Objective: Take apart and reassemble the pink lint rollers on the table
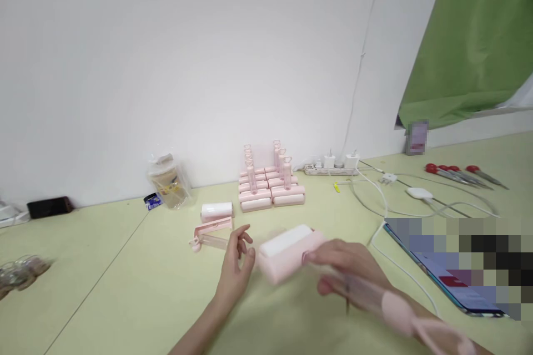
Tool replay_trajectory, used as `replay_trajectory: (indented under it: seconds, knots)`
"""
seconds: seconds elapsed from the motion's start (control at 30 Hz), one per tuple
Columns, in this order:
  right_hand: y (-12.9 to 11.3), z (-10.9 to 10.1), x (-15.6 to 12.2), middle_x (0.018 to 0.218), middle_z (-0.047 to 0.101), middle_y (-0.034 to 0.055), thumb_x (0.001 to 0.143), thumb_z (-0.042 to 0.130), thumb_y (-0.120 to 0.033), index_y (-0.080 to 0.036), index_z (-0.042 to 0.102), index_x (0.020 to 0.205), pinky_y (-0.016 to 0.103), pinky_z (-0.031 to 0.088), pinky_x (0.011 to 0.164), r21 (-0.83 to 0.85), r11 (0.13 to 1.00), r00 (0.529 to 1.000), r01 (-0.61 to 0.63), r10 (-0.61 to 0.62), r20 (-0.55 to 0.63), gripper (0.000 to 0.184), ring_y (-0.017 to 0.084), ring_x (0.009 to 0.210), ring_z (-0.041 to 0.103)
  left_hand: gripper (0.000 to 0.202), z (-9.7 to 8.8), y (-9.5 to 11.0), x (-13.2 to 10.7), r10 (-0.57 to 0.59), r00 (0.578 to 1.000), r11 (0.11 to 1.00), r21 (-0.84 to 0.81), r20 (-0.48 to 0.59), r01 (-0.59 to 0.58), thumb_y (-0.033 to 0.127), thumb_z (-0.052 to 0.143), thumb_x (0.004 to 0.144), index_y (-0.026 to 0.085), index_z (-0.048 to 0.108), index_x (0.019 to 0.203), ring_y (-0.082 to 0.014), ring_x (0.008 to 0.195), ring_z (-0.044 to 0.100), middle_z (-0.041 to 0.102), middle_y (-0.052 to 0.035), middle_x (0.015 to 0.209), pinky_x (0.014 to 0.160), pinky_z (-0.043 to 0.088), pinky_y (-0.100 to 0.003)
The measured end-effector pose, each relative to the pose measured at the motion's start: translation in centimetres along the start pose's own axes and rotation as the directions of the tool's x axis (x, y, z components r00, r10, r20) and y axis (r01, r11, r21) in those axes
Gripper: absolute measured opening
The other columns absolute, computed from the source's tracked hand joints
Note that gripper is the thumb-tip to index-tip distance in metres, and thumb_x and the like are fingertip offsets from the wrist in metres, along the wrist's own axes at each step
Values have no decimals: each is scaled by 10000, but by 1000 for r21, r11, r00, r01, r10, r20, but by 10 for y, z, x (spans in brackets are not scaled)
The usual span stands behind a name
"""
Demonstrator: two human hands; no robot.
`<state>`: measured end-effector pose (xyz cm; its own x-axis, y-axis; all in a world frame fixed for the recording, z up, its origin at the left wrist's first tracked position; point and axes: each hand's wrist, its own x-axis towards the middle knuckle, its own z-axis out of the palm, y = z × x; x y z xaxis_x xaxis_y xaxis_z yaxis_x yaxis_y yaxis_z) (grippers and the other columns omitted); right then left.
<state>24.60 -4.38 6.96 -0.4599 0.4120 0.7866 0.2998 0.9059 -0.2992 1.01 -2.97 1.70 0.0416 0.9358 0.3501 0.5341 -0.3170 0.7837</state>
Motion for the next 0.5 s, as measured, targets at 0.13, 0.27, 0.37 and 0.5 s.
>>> replay_trajectory:
  seconds: [0.13,0.27,0.37,0.5]
  knots:
    - [-11,8,-7,762,679,-9,796,595,-195,-285,435,1202,192,454,487,-19,990,987,141,-139,84,446,103,533,623,615,-3,3,-14,55,979,992,105,194,-76,246,621,623,223,385,1190,-237,933,495,429,-87,1085,789,441,-369]
    - [-17,6,-3,730,686,-3,820,541,-183,-287,383,1248,206,440,449,-41,984,981,172,-168,99,468,117,503,620,608,1,-16,-5,52,987,927,361,152,-104,236,524,746,204,266,1295,-284,1181,363,314,-133,1297,948,347,-437]
    - [-17,7,-2,719,690,-5,826,540,-198,-287,395,1231,207,431,440,-62,982,979,177,-169,116,439,117,506,622,385,2,-26,9,52,988,908,405,146,-107,253,389,847,176,366,1223,-259,1044,472,495,-107,1080,881,389,-435]
    - [-12,12,-7,701,677,-5,798,605,-257,-252,471,1135,205,431,454,-45,986,984,158,-154,91,363,115,528,624,431,5,-21,25,79,984,892,428,163,-142,307,464,815,191,405,1226,-242,860,521,503,-62,920,784,419,-409]
